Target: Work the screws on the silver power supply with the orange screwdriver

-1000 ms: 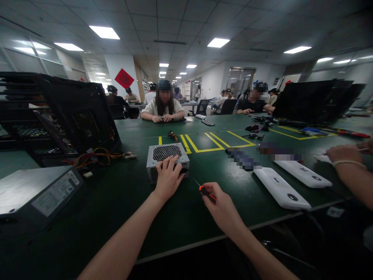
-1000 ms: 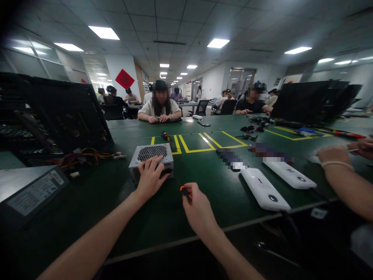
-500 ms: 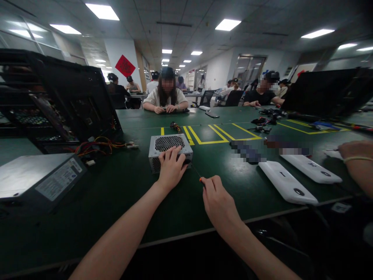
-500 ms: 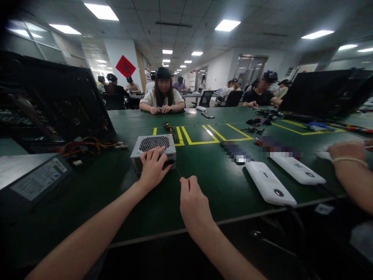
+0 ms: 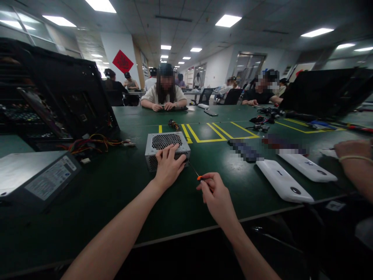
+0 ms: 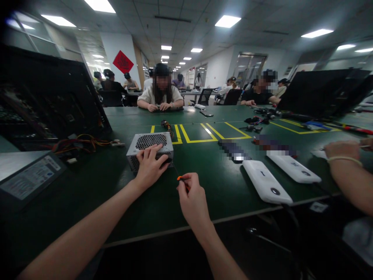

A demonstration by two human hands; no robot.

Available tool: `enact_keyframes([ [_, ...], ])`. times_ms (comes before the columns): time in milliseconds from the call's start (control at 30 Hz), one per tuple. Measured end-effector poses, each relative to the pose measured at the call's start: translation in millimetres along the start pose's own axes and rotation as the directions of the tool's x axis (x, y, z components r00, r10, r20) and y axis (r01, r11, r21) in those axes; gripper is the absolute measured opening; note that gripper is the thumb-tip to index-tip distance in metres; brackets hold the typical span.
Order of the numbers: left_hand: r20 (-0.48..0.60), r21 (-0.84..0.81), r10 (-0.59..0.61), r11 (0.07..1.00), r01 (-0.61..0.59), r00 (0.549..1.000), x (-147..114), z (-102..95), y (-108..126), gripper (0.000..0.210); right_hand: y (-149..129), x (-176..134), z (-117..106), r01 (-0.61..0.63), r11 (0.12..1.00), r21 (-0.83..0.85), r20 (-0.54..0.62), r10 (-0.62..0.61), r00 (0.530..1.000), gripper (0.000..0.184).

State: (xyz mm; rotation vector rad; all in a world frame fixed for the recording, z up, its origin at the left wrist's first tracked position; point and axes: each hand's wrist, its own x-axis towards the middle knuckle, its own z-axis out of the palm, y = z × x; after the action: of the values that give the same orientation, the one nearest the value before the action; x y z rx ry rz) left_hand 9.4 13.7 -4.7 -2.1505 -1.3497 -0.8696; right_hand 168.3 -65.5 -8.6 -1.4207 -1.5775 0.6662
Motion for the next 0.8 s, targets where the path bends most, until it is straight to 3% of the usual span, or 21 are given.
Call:
enact_keyframes([
  [67,0.0,0.007,-0.008,1.0,0.008,1.0,0,0.3,0,0.012,1,0,1,0.021,0.999,-0.024,-0.012,-0.021,1.0,0.015],
  [200,0.0,0.015,-0.004,1.0,0.004,1.0,1,0.6,0,0.013,-3,-5,0,0.195,0.963,-0.188,-0.066,-0.211,0.975,0.027],
  [333,-0.011,0.016,0.004,1.0,-0.004,1.0,1,0.8,-1,0.011,-3,-13,-3,0.359,0.88,-0.31,-0.01,-0.38,0.925,0.036],
  [500,-0.007,0.019,0.007,1.0,-0.006,1.0,1,0.4,0,0.01,5,-15,-1,0.464,0.723,-0.512,-0.016,-0.549,0.836,0.03],
  [567,-0.005,0.014,0.005,1.0,-0.005,1.0,1,0.3,0,0.01,4,-12,-1,0.446,0.736,-0.509,-0.049,-0.542,0.839,0.026],
  [700,-0.008,0.008,0.004,1.0,-0.004,1.0,2,1.0,-1,0.011,-1,-4,-4,0.316,0.868,-0.384,-0.134,-0.391,0.911,0.017],
  [800,-0.012,0.007,0.005,1.0,-0.005,1.0,2,1.7,-2,0.011,-1,-5,-4,0.321,0.851,-0.417,-0.116,-0.4,0.909,0.015],
])
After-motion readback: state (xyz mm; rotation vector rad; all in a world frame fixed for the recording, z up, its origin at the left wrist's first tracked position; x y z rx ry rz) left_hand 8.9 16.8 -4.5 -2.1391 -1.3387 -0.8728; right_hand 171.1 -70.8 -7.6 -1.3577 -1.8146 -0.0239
